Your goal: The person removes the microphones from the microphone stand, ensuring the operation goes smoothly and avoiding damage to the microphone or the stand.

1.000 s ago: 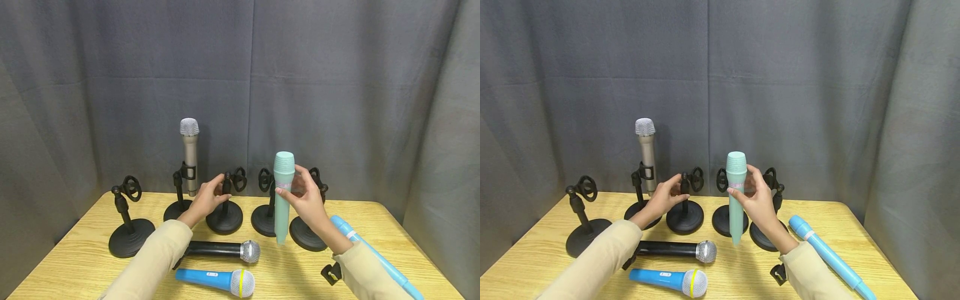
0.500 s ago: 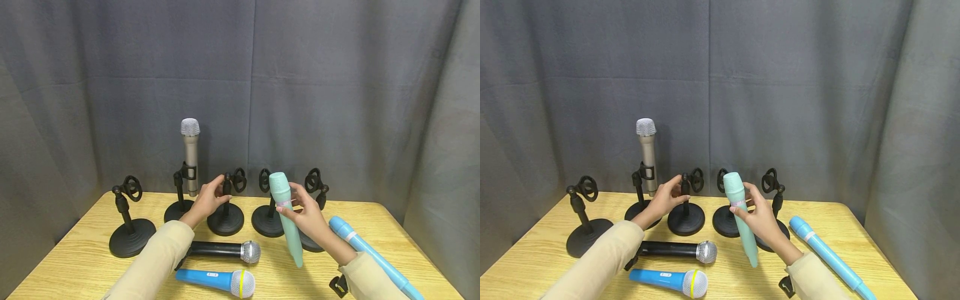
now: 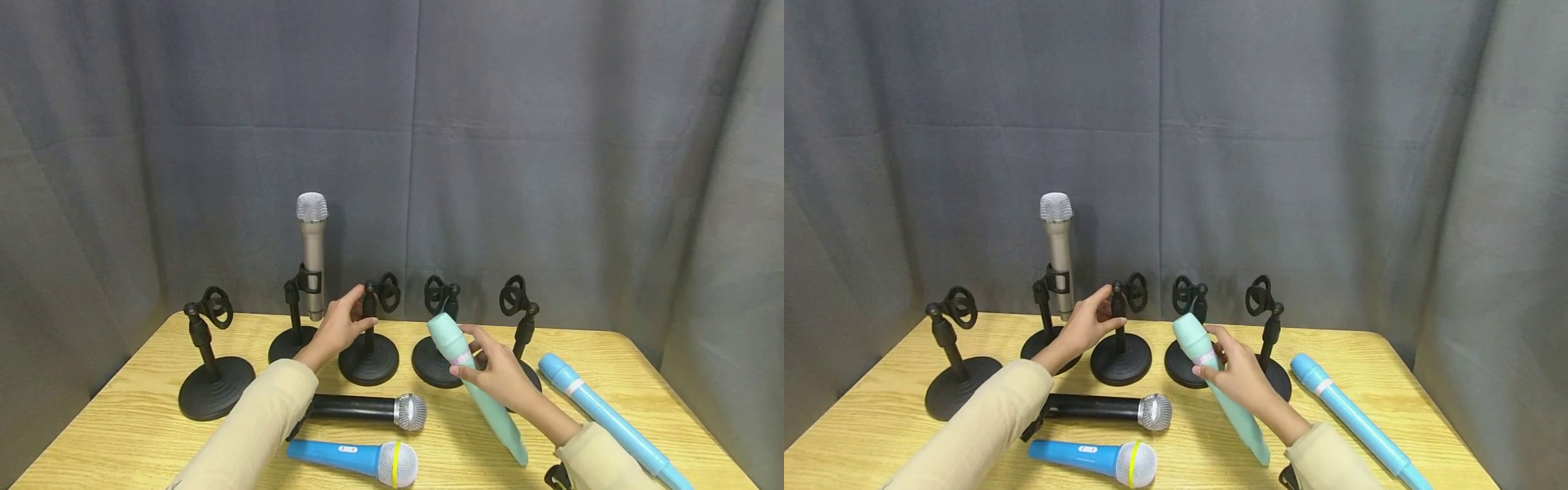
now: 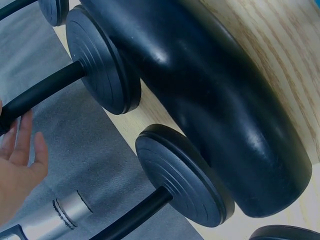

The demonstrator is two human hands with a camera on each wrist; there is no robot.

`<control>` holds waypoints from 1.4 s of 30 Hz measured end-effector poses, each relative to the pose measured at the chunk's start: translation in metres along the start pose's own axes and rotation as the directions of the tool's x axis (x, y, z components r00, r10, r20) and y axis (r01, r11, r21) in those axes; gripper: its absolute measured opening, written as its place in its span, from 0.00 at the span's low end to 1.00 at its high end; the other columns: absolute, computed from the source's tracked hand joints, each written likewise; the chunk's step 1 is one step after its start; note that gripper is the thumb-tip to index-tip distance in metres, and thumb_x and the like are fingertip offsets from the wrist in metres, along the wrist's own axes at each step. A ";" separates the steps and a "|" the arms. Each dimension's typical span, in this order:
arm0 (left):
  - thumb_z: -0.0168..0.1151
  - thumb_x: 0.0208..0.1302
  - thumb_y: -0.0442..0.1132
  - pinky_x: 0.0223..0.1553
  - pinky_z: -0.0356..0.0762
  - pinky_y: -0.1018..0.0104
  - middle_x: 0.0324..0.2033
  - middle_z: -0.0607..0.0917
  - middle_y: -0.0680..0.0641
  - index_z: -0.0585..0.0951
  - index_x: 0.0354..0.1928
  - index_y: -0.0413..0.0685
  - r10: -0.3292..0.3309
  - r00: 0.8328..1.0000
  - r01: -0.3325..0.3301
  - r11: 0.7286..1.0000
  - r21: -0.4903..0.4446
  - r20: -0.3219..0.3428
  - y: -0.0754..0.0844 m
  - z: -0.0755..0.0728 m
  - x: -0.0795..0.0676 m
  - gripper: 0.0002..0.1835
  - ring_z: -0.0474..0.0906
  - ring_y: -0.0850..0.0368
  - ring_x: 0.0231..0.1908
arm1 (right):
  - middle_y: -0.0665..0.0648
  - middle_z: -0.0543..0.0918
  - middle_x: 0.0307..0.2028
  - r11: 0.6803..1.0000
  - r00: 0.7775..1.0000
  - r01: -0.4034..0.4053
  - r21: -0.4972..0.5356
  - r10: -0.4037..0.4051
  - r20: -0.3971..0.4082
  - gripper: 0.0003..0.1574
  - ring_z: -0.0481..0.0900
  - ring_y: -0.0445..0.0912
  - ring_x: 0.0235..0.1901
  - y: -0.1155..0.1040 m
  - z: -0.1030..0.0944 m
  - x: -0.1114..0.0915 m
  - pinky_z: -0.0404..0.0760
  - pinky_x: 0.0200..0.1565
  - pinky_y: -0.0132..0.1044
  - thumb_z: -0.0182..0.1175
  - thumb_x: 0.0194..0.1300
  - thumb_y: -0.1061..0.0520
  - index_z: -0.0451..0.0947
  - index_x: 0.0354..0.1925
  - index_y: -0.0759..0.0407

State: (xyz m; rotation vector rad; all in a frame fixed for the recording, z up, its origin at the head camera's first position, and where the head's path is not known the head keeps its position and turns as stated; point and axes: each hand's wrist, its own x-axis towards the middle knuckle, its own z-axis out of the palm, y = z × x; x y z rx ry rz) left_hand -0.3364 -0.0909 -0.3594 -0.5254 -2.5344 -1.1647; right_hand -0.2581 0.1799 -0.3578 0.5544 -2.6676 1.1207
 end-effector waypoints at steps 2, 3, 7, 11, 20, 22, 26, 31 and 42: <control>0.67 0.52 0.34 0.34 0.79 0.61 0.30 0.83 0.45 0.71 0.43 0.49 -0.003 1.000 0.003 1.000 0.010 0.001 0.000 0.000 0.000 0.18 0.80 0.54 0.32 | 0.60 0.80 0.36 1.000 1.000 -0.003 -0.011 0.003 0.015 0.39 0.75 0.42 0.25 0.001 0.002 -0.001 0.74 0.26 0.32 0.68 0.51 0.57 0.64 0.60 0.54; 0.67 0.52 0.34 0.34 0.79 0.61 0.30 0.82 0.45 0.71 0.44 0.49 -0.004 1.000 0.004 1.000 0.012 0.002 0.001 0.000 0.001 0.18 0.80 0.54 0.32 | 0.59 0.80 0.36 1.000 1.000 -0.010 -0.020 0.011 0.023 0.38 0.75 0.42 0.25 0.002 0.002 -0.002 0.74 0.26 0.31 0.68 0.51 0.57 0.65 0.60 0.53; 0.67 0.52 0.34 0.34 0.78 0.60 0.30 0.82 0.45 0.72 0.46 0.49 -0.008 1.000 0.008 1.000 0.020 0.006 0.003 0.000 0.000 0.20 0.80 0.53 0.33 | 0.58 0.79 0.35 0.997 0.999 -0.029 -0.067 0.032 0.042 0.37 0.73 0.42 0.25 0.005 0.005 -0.003 0.72 0.26 0.31 0.68 0.51 0.57 0.66 0.59 0.55; 0.66 0.53 0.34 0.35 0.78 0.60 0.31 0.82 0.45 0.71 0.46 0.50 -0.017 1.000 0.017 1.000 0.016 0.013 0.004 0.000 0.000 0.19 0.80 0.53 0.33 | 0.55 0.79 0.33 0.993 0.999 -0.019 -0.113 0.024 0.047 0.37 0.70 0.40 0.24 0.010 0.010 -0.006 0.70 0.26 0.29 0.68 0.50 0.57 0.67 0.58 0.55; 0.65 0.54 0.34 0.34 0.77 0.61 0.32 0.81 0.46 0.70 0.50 0.51 -0.023 1.000 0.023 0.999 0.025 0.009 0.004 0.001 -0.002 0.21 0.79 0.55 0.32 | 0.52 0.78 0.30 0.986 0.996 -0.023 -0.165 0.036 0.079 0.28 0.68 0.40 0.26 0.024 0.023 -0.014 0.68 0.28 0.30 0.69 0.48 0.59 0.71 0.47 0.56; 0.65 0.54 0.34 0.34 0.77 0.61 0.33 0.81 0.45 0.69 0.52 0.50 -0.020 1.000 0.020 0.999 0.027 0.006 0.004 0.000 -0.003 0.23 0.78 0.55 0.32 | 0.52 0.78 0.31 0.985 0.995 -0.040 -0.168 0.055 0.088 0.27 0.69 0.40 0.26 0.025 0.025 -0.015 0.69 0.28 0.31 0.70 0.47 0.59 0.71 0.45 0.56; 0.65 0.54 0.34 0.36 0.77 0.60 0.34 0.81 0.45 0.69 0.53 0.49 -0.018 1.000 0.018 1.000 0.021 0.004 0.004 -0.001 -0.004 0.24 0.79 0.54 0.33 | 0.53 0.79 0.31 0.983 0.992 -0.037 -0.177 0.058 0.115 0.25 0.72 0.41 0.28 0.027 0.028 -0.018 0.70 0.29 0.32 0.70 0.46 0.60 0.72 0.43 0.56; 0.66 0.54 0.33 0.37 0.79 0.59 0.34 0.82 0.44 0.70 0.53 0.49 -0.007 1.000 0.007 1.000 0.014 0.001 0.003 -0.002 -0.004 0.24 0.80 0.53 0.34 | 0.55 0.79 0.32 0.984 0.986 -0.029 -0.175 0.057 0.154 0.25 0.76 0.42 0.31 0.029 0.030 -0.020 0.74 0.30 0.35 0.71 0.45 0.59 0.71 0.42 0.56; 0.66 0.53 0.34 0.34 0.77 0.60 0.31 0.82 0.44 0.71 0.52 0.47 -0.001 1.000 0.001 1.000 0.013 -0.004 0.003 -0.004 -0.004 0.23 0.79 0.54 0.31 | 0.56 0.80 0.32 0.988 0.974 -0.031 -0.151 0.064 0.217 0.25 0.77 0.44 0.31 0.033 0.032 -0.024 0.75 0.30 0.36 0.70 0.46 0.59 0.71 0.42 0.57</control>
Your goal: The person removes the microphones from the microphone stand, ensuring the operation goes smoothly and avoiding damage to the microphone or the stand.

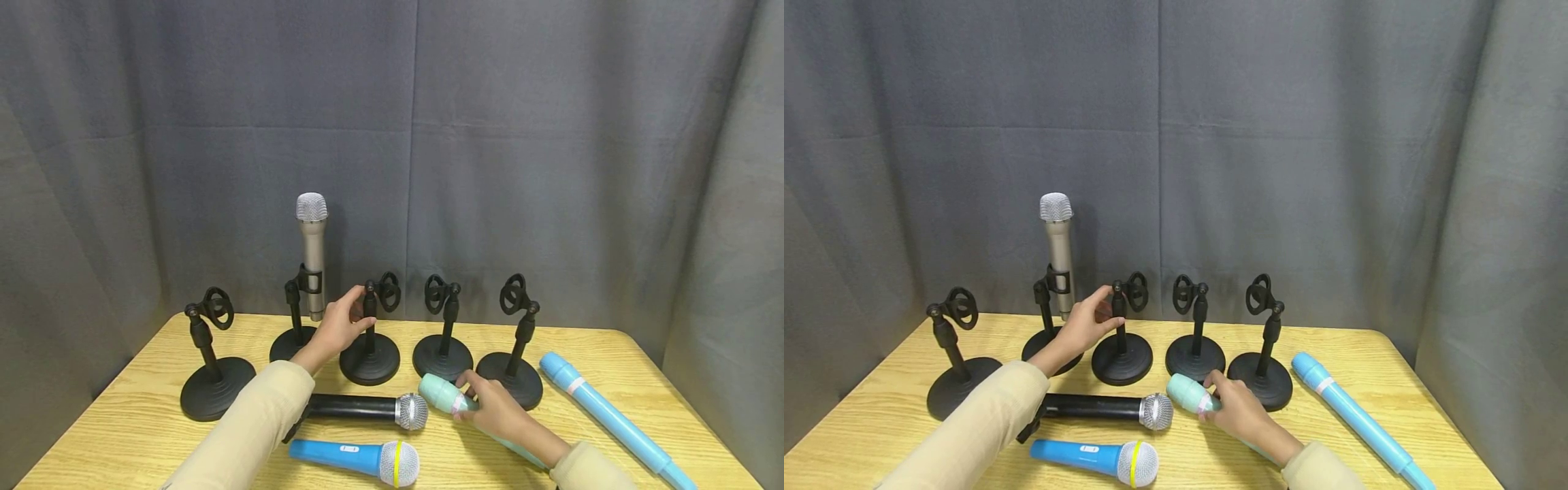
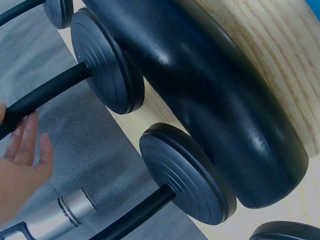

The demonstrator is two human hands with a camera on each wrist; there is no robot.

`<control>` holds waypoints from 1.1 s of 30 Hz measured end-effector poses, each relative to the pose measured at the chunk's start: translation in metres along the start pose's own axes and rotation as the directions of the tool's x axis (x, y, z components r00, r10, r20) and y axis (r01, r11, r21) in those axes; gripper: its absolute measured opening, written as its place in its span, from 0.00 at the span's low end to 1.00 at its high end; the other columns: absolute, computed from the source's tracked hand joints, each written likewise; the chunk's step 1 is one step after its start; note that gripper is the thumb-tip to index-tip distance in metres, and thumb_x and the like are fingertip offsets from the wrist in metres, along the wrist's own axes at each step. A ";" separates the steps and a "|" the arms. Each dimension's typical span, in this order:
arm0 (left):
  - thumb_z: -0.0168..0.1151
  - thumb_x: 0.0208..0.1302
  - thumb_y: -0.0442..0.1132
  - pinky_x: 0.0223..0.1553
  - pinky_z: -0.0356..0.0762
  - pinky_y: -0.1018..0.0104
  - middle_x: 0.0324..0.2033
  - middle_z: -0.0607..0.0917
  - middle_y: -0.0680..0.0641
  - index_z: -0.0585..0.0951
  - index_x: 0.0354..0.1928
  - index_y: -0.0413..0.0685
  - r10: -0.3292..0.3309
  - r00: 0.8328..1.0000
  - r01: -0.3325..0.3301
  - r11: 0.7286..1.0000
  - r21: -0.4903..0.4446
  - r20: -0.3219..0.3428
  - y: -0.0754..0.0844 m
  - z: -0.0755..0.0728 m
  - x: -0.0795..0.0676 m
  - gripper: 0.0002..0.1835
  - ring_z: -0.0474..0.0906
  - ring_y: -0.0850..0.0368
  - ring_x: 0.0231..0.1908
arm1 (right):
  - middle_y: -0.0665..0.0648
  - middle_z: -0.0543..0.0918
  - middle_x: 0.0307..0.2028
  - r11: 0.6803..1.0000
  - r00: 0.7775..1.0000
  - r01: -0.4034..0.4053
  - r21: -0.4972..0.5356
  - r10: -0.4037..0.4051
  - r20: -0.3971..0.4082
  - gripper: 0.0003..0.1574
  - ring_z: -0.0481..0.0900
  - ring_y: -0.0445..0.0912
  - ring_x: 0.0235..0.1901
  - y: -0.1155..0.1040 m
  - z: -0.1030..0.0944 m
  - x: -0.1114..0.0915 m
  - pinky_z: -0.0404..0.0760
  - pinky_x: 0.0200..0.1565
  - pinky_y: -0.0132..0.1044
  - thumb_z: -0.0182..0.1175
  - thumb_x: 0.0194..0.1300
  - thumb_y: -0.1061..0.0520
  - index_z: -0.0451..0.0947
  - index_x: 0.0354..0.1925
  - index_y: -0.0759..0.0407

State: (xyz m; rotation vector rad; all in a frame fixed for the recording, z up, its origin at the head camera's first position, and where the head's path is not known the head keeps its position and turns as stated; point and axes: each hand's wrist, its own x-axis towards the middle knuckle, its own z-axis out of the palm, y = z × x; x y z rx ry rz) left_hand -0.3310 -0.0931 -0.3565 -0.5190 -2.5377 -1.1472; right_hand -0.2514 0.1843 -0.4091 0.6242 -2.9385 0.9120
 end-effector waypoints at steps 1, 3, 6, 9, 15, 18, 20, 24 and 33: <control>0.66 0.53 0.34 0.34 0.77 0.60 0.31 0.82 0.44 0.71 0.52 0.47 -0.001 1.000 0.001 1.000 0.001 -0.002 0.000 0.000 0.000 0.23 0.78 0.54 0.30 | 0.56 0.80 0.32 1.000 1.000 0.001 0.001 -0.001 0.001 0.25 0.77 0.43 0.30 0.000 0.000 0.000 0.75 0.30 0.35 0.70 0.46 0.59 0.71 0.43 0.57; 0.66 0.53 0.34 0.34 0.76 0.60 0.31 0.82 0.44 0.71 0.53 0.46 -0.003 1.000 0.003 1.000 0.005 -0.005 -0.001 0.000 0.000 0.24 0.78 0.55 0.30 | 0.56 0.80 0.31 1.000 1.000 0.004 0.001 -0.004 0.001 0.25 0.76 0.43 0.30 0.000 0.001 0.000 0.74 0.29 0.35 0.70 0.46 0.59 0.71 0.42 0.57; 0.65 0.54 0.34 0.34 0.77 0.60 0.32 0.83 0.43 0.70 0.54 0.45 -0.014 1.000 0.014 1.000 0.003 -0.002 -0.001 0.000 -0.001 0.25 0.78 0.54 0.31 | 0.55 0.80 0.31 1.000 1.000 0.002 0.002 -0.002 0.004 0.25 0.76 0.43 0.30 0.001 0.001 0.000 0.74 0.30 0.35 0.70 0.46 0.58 0.71 0.42 0.57; 0.65 0.54 0.33 0.36 0.78 0.58 0.35 0.83 0.41 0.70 0.55 0.44 -0.024 1.000 0.024 1.000 -0.006 0.000 -0.001 0.000 -0.002 0.25 0.80 0.52 0.34 | 0.56 0.80 0.31 1.000 1.000 -0.001 0.005 0.001 0.002 0.25 0.76 0.43 0.30 0.001 0.001 0.000 0.74 0.30 0.36 0.70 0.46 0.58 0.71 0.42 0.57; 0.64 0.55 0.34 0.39 0.80 0.57 0.38 0.82 0.40 0.70 0.54 0.45 -0.047 0.999 0.048 0.999 -0.023 0.007 0.000 -0.003 -0.003 0.24 0.81 0.49 0.37 | 0.57 0.80 0.32 1.000 1.000 -0.001 -0.009 0.001 -0.006 0.26 0.78 0.45 0.32 0.001 0.000 -0.002 0.75 0.31 0.37 0.71 0.45 0.57 0.71 0.42 0.58; 0.64 0.55 0.33 0.38 0.80 0.56 0.37 0.82 0.40 0.71 0.54 0.44 -0.039 0.999 0.039 0.999 -0.023 0.009 0.001 -0.004 -0.004 0.23 0.82 0.48 0.36 | 0.58 0.80 0.33 1.000 1.000 -0.005 -0.008 0.005 -0.006 0.26 0.78 0.46 0.33 0.001 0.000 -0.003 0.75 0.32 0.38 0.71 0.45 0.57 0.71 0.42 0.58; 0.64 0.55 0.33 0.39 0.79 0.56 0.37 0.82 0.40 0.71 0.53 0.44 -0.035 0.999 0.036 0.999 -0.018 0.012 0.001 -0.005 -0.004 0.23 0.82 0.48 0.36 | 0.58 0.80 0.33 1.000 1.000 -0.007 -0.007 0.007 -0.005 0.26 0.78 0.46 0.33 0.001 0.000 -0.003 0.75 0.32 0.38 0.71 0.45 0.57 0.71 0.42 0.58; 0.64 0.55 0.34 0.38 0.80 0.57 0.37 0.82 0.41 0.71 0.54 0.45 -0.045 0.999 0.045 0.999 -0.008 0.023 0.002 -0.007 -0.004 0.23 0.82 0.48 0.37 | 0.58 0.80 0.34 1.000 1.000 -0.006 0.001 0.006 0.007 0.27 0.78 0.47 0.33 0.001 -0.001 -0.004 0.75 0.32 0.39 0.71 0.45 0.56 0.70 0.43 0.58; 0.64 0.56 0.33 0.40 0.80 0.58 0.40 0.82 0.40 0.70 0.53 0.44 -0.042 0.998 0.044 0.998 -0.033 0.051 0.003 -0.012 -0.007 0.23 0.82 0.47 0.40 | 0.59 0.81 0.34 1.000 0.999 0.008 0.016 -0.009 0.038 0.28 0.77 0.47 0.32 0.000 -0.003 -0.004 0.74 0.31 0.39 0.71 0.46 0.55 0.69 0.44 0.59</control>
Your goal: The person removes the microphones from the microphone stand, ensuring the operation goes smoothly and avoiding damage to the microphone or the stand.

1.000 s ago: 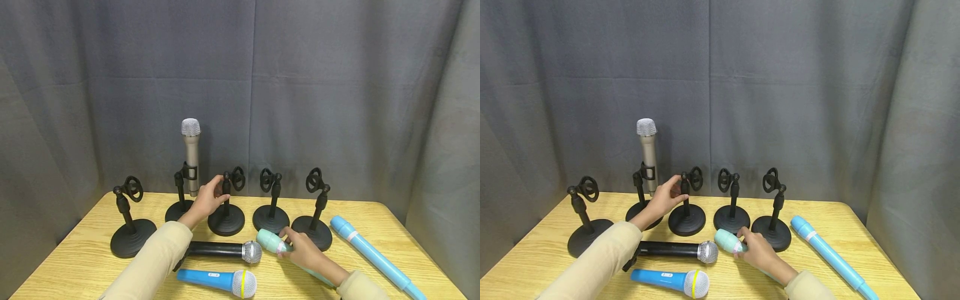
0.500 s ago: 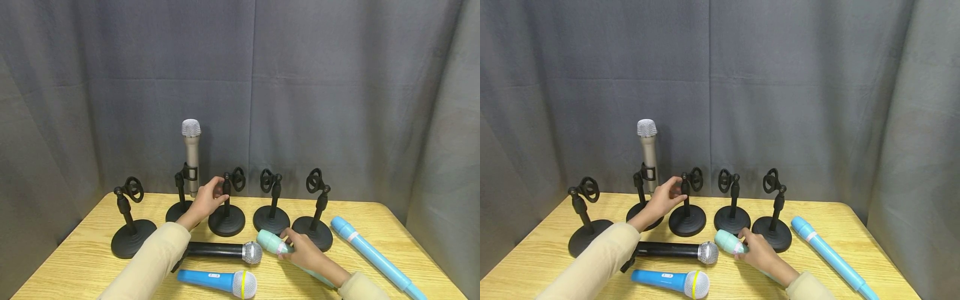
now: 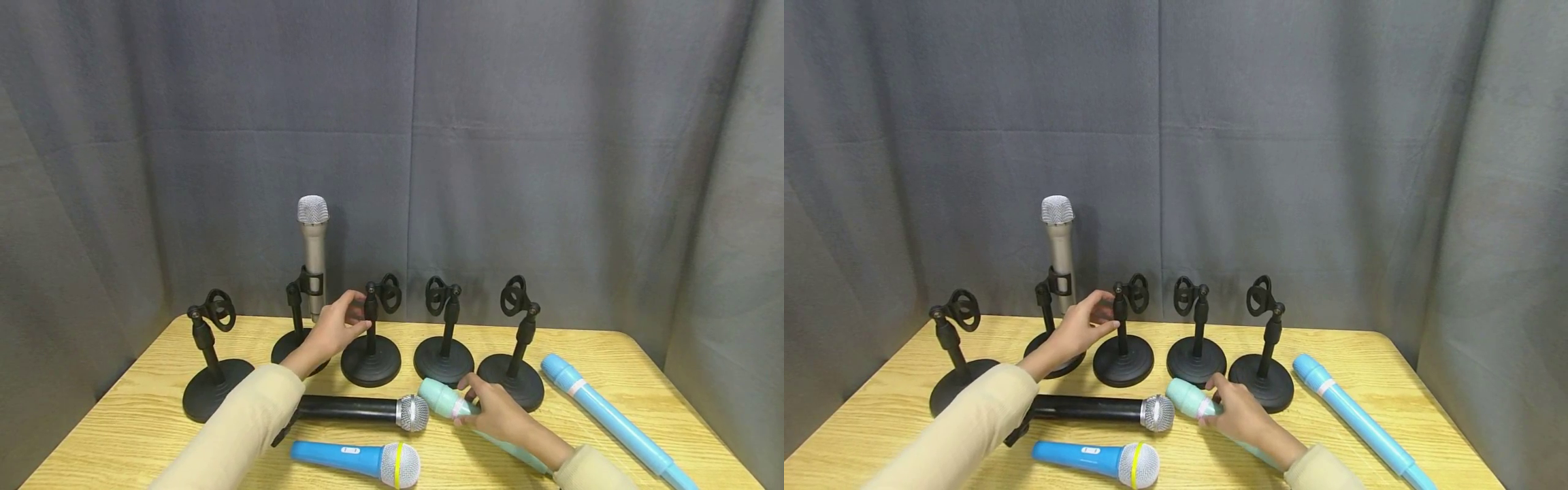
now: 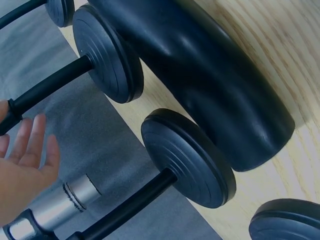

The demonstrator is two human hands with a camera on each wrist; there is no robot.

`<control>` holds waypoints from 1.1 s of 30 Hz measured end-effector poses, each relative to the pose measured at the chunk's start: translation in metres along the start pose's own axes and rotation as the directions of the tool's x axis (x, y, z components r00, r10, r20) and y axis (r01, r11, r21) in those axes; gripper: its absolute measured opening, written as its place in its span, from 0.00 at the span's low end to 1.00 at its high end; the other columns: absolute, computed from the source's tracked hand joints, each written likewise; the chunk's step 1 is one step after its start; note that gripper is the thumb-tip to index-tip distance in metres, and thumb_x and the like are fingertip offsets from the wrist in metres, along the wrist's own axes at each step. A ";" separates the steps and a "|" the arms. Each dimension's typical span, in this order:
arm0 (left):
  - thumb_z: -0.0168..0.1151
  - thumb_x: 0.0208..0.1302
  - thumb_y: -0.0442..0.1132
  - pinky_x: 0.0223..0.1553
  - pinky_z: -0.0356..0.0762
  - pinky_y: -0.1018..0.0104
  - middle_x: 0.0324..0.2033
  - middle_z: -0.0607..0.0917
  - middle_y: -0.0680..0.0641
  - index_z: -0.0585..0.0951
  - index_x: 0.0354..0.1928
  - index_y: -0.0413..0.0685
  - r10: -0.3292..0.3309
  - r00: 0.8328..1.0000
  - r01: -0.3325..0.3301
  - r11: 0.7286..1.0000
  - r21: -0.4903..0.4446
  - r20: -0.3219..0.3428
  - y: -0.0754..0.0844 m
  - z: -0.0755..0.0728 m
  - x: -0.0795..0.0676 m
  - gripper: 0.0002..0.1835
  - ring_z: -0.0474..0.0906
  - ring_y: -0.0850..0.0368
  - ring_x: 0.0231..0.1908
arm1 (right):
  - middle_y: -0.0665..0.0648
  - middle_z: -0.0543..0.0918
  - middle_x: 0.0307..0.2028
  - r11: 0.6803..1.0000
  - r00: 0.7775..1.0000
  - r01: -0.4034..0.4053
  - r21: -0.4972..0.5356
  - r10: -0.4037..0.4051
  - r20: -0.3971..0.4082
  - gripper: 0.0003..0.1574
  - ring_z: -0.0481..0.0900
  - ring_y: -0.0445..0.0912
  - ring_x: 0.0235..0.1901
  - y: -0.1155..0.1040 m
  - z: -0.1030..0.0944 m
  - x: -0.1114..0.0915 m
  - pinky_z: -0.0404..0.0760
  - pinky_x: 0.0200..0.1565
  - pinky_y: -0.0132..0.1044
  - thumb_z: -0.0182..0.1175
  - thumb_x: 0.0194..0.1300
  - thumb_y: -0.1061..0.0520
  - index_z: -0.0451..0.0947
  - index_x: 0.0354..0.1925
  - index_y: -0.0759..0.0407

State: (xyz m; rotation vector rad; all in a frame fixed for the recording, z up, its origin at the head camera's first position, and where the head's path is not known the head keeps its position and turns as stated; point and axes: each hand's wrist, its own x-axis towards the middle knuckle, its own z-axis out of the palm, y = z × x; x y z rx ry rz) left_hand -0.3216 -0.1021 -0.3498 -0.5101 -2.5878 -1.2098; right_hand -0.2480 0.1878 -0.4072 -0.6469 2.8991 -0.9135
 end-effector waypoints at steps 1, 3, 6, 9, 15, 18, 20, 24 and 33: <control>0.64 0.56 0.33 0.41 0.80 0.58 0.40 0.82 0.40 0.70 0.53 0.44 0.000 1.000 0.000 1.000 -0.003 0.001 0.000 -0.001 0.000 0.22 0.82 0.46 0.40 | 0.59 0.81 0.34 1.000 1.000 0.000 0.000 0.000 0.002 0.28 0.77 0.46 0.32 0.000 0.000 0.000 0.74 0.31 0.39 0.71 0.46 0.55 0.69 0.44 0.59; 0.63 0.56 0.33 0.41 0.80 0.58 0.41 0.82 0.40 0.70 0.53 0.43 0.006 1.000 -0.006 1.000 -0.006 0.005 -0.001 -0.003 -0.001 0.22 0.81 0.46 0.41 | 0.59 0.81 0.34 1.000 1.000 -0.001 0.004 0.001 0.008 0.28 0.77 0.46 0.31 0.000 -0.001 0.000 0.74 0.31 0.39 0.70 0.47 0.54 0.69 0.44 0.59; 0.63 0.56 0.33 0.41 0.80 0.58 0.41 0.82 0.39 0.70 0.52 0.42 0.017 1.000 -0.017 1.000 -0.016 0.010 -0.002 -0.006 -0.003 0.21 0.81 0.45 0.40 | 0.58 0.80 0.35 1.000 1.000 -0.003 0.012 0.003 0.017 0.29 0.77 0.45 0.30 -0.001 -0.001 0.000 0.75 0.30 0.39 0.70 0.47 0.54 0.69 0.44 0.60; 0.63 0.56 0.33 0.41 0.80 0.57 0.42 0.82 0.38 0.70 0.52 0.42 0.023 1.000 -0.023 1.000 -0.012 0.014 -0.002 -0.008 -0.004 0.21 0.81 0.45 0.40 | 0.58 0.80 0.35 1.000 1.000 -0.005 0.019 0.005 0.025 0.29 0.77 0.45 0.30 -0.002 -0.003 0.000 0.75 0.30 0.38 0.70 0.47 0.54 0.69 0.45 0.60; 0.62 0.58 0.35 0.42 0.79 0.57 0.43 0.81 0.39 0.70 0.51 0.44 0.028 0.999 -0.028 1.000 -0.004 0.036 -0.005 -0.014 -0.009 0.20 0.81 0.46 0.40 | 0.57 0.80 0.35 1.000 1.000 -0.004 0.024 0.003 0.030 0.29 0.76 0.44 0.29 -0.004 -0.006 0.000 0.75 0.30 0.36 0.69 0.49 0.55 0.69 0.46 0.62; 0.61 0.58 0.34 0.42 0.79 0.58 0.43 0.81 0.38 0.70 0.51 0.44 0.033 0.998 -0.032 0.999 -0.015 0.054 -0.006 -0.016 -0.014 0.19 0.81 0.45 0.40 | 0.57 0.78 0.35 0.999 1.000 0.008 0.034 -0.009 0.030 0.28 0.77 0.44 0.30 -0.005 -0.008 0.001 0.75 0.30 0.34 0.69 0.50 0.55 0.69 0.47 0.63; 0.61 0.58 0.34 0.41 0.79 0.59 0.43 0.81 0.37 0.70 0.51 0.43 0.040 0.997 -0.039 0.999 -0.012 0.063 -0.007 -0.018 -0.017 0.19 0.81 0.45 0.40 | 0.58 0.78 0.36 0.998 0.999 0.027 0.049 -0.028 0.026 0.29 0.78 0.45 0.30 -0.006 -0.010 0.002 0.76 0.30 0.33 0.68 0.50 0.55 0.69 0.47 0.64; 0.62 0.58 0.34 0.39 0.80 0.61 0.42 0.81 0.39 0.70 0.51 0.44 0.048 0.996 -0.049 0.999 0.012 0.072 -0.013 -0.020 -0.022 0.19 0.81 0.47 0.39 | 0.60 0.77 0.37 0.996 0.998 0.064 0.056 -0.064 -0.004 0.28 0.78 0.47 0.32 -0.009 -0.014 0.004 0.77 0.32 0.31 0.67 0.52 0.55 0.68 0.47 0.65; 0.62 0.57 0.35 0.40 0.80 0.60 0.41 0.81 0.42 0.71 0.51 0.46 0.037 0.998 -0.039 0.998 0.044 0.056 -0.024 -0.027 -0.031 0.19 0.82 0.48 0.38 | 0.59 0.78 0.39 0.993 0.986 0.121 0.015 -0.118 -0.122 0.26 0.79 0.51 0.35 -0.021 -0.020 0.015 0.76 0.34 0.32 0.67 0.53 0.56 0.69 0.47 0.62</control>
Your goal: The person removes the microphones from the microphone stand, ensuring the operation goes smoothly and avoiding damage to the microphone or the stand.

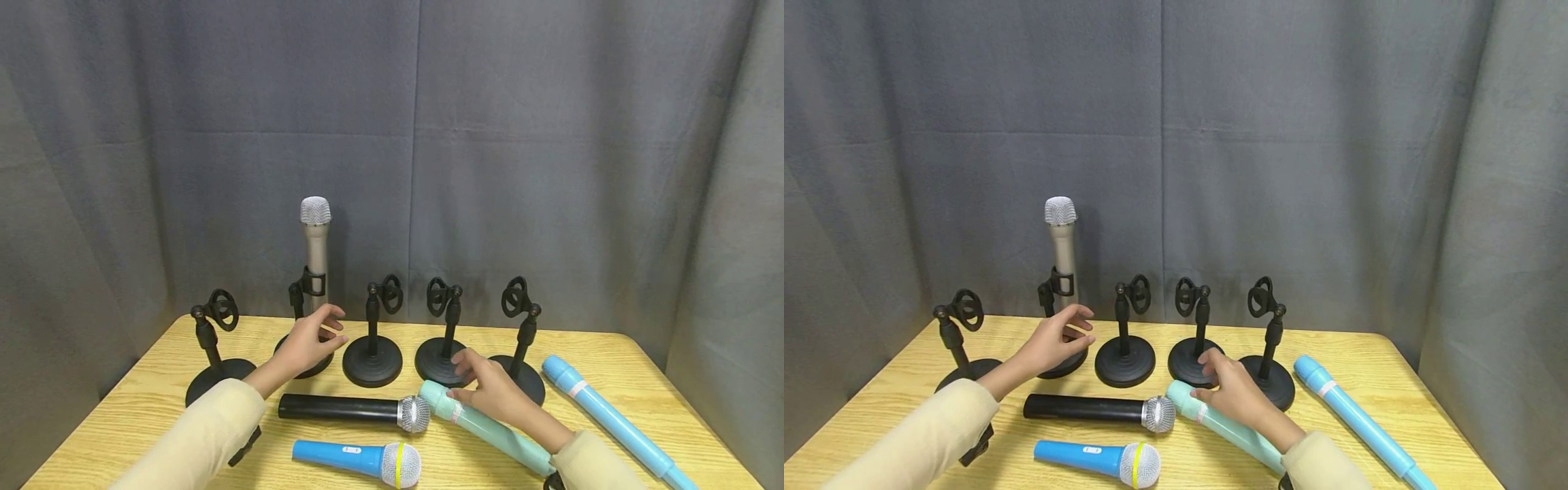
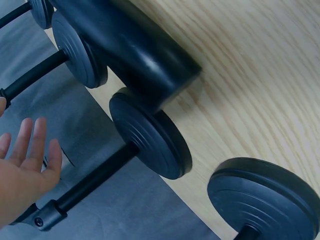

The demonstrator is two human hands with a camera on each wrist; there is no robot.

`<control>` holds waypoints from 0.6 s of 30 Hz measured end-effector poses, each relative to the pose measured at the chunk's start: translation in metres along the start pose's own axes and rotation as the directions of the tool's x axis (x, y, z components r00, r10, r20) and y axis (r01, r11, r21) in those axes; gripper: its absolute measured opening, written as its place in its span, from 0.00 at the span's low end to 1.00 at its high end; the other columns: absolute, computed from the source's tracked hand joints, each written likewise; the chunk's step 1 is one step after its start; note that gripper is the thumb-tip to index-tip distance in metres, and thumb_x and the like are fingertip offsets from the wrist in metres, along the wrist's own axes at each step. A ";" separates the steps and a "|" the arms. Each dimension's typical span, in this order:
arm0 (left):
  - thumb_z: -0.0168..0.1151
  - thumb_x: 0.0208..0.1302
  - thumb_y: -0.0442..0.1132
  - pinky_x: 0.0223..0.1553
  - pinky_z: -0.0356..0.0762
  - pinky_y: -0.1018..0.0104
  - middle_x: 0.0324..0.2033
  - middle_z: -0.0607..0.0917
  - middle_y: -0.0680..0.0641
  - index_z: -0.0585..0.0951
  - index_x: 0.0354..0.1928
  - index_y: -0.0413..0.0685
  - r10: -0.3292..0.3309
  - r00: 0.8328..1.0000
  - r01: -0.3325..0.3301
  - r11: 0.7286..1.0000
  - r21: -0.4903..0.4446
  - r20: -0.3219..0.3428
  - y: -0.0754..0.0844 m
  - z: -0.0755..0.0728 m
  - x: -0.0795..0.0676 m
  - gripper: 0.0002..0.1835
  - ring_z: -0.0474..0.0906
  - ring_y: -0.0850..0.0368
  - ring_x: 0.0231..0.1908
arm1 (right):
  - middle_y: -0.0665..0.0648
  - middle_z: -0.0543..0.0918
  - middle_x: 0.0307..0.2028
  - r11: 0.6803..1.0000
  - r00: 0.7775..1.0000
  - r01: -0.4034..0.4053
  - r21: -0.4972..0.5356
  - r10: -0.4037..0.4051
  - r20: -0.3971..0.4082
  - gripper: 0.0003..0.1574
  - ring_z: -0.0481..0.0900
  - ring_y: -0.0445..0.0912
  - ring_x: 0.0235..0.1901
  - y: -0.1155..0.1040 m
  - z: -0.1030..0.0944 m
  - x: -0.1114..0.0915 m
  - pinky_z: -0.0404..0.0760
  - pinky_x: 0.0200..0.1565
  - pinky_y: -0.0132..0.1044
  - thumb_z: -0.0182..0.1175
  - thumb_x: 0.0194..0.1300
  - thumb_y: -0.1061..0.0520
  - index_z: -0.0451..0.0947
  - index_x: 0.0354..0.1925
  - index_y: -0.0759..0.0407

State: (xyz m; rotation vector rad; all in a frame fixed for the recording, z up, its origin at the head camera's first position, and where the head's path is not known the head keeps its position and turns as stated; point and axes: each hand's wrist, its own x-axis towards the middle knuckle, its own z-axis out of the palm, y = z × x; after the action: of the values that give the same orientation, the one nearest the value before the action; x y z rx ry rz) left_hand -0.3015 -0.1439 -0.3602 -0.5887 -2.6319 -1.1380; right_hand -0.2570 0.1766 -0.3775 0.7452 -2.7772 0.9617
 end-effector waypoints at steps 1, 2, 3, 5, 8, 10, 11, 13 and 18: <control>0.63 0.57 0.35 0.40 0.80 0.60 0.41 0.81 0.42 0.71 0.51 0.46 -0.006 1.000 0.006 1.000 0.001 -0.004 -0.001 -0.001 -0.001 0.19 0.81 0.47 0.39 | 0.59 0.78 0.39 1.000 1.000 0.012 0.000 -0.012 -0.012 0.25 0.79 0.51 0.35 -0.001 0.000 0.002 0.77 0.34 0.32 0.67 0.53 0.56 0.69 0.47 0.62; 0.62 0.57 0.35 0.40 0.79 0.59 0.41 0.81 0.42 0.71 0.51 0.46 -0.007 1.000 0.007 1.000 0.002 -0.007 -0.003 -0.002 -0.002 0.19 0.81 0.47 0.39 | 0.59 0.78 0.39 1.000 1.000 0.021 0.005 -0.021 -0.021 0.25 0.79 0.51 0.36 -0.003 0.001 0.004 0.78 0.35 0.34 0.67 0.53 0.56 0.69 0.47 0.61; 0.62 0.58 0.35 0.41 0.79 0.59 0.41 0.81 0.42 0.71 0.51 0.46 -0.010 1.000 0.010 1.000 0.003 -0.009 -0.004 -0.003 -0.003 0.19 0.81 0.47 0.39 | 0.59 0.78 0.39 1.000 0.999 0.029 0.011 -0.028 -0.028 0.25 0.79 0.52 0.36 -0.005 0.001 0.006 0.78 0.35 0.36 0.66 0.53 0.56 0.69 0.47 0.61; 0.62 0.58 0.35 0.41 0.79 0.58 0.41 0.81 0.41 0.71 0.51 0.45 -0.013 1.000 0.013 1.000 0.000 -0.018 -0.006 -0.005 -0.005 0.19 0.81 0.46 0.40 | 0.60 0.78 0.40 0.999 0.998 0.047 0.025 -0.046 -0.046 0.25 0.79 0.53 0.37 -0.009 0.002 0.010 0.79 0.37 0.40 0.66 0.53 0.57 0.69 0.48 0.60; 0.62 0.57 0.35 0.41 0.79 0.59 0.41 0.80 0.41 0.71 0.50 0.44 -0.012 1.000 0.012 1.000 0.007 -0.029 -0.010 -0.008 -0.007 0.19 0.81 0.48 0.39 | 0.60 0.78 0.41 0.997 0.996 0.069 0.041 -0.066 -0.064 0.25 0.79 0.54 0.39 -0.016 0.003 0.016 0.79 0.39 0.43 0.66 0.54 0.57 0.69 0.49 0.59; 0.63 0.57 0.35 0.41 0.79 0.59 0.41 0.80 0.40 0.71 0.50 0.43 -0.011 0.999 0.012 1.000 0.009 -0.036 -0.013 -0.009 -0.009 0.19 0.81 0.48 0.39 | 0.61 0.78 0.42 0.996 0.994 0.083 0.040 -0.080 -0.079 0.25 0.79 0.54 0.39 -0.020 0.004 0.020 0.79 0.38 0.41 0.66 0.54 0.57 0.69 0.49 0.59; 0.63 0.57 0.35 0.41 0.79 0.59 0.41 0.80 0.40 0.71 0.49 0.43 -0.012 0.999 0.012 1.000 0.014 -0.039 -0.014 -0.010 -0.010 0.18 0.80 0.48 0.38 | 0.60 0.78 0.42 0.995 0.993 0.089 0.038 -0.086 -0.085 0.25 0.79 0.53 0.40 -0.022 0.005 0.022 0.79 0.38 0.40 0.65 0.54 0.58 0.69 0.49 0.58; 0.63 0.57 0.35 0.41 0.78 0.58 0.41 0.80 0.40 0.71 0.49 0.43 -0.012 0.999 0.013 1.000 0.025 -0.042 -0.017 -0.012 -0.011 0.18 0.80 0.48 0.38 | 0.59 0.79 0.42 0.995 0.991 0.098 0.033 -0.095 -0.092 0.25 0.79 0.52 0.40 -0.026 0.007 0.025 0.79 0.38 0.38 0.65 0.54 0.58 0.69 0.50 0.58; 0.63 0.57 0.36 0.42 0.78 0.54 0.41 0.81 0.39 0.71 0.49 0.42 -0.026 0.998 0.029 0.998 0.057 -0.057 -0.026 -0.017 -0.015 0.19 0.81 0.46 0.39 | 0.56 0.79 0.41 0.992 0.988 0.117 0.040 -0.113 -0.104 0.26 0.79 0.50 0.40 -0.036 0.012 0.033 0.78 0.39 0.39 0.66 0.54 0.58 0.69 0.50 0.58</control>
State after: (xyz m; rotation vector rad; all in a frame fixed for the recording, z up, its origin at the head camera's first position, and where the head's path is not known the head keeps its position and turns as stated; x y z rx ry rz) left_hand -0.2990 -0.1766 -0.3704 -0.5036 -2.6231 -1.0656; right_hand -0.2682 0.1314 -0.3583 0.8288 -2.6028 1.0153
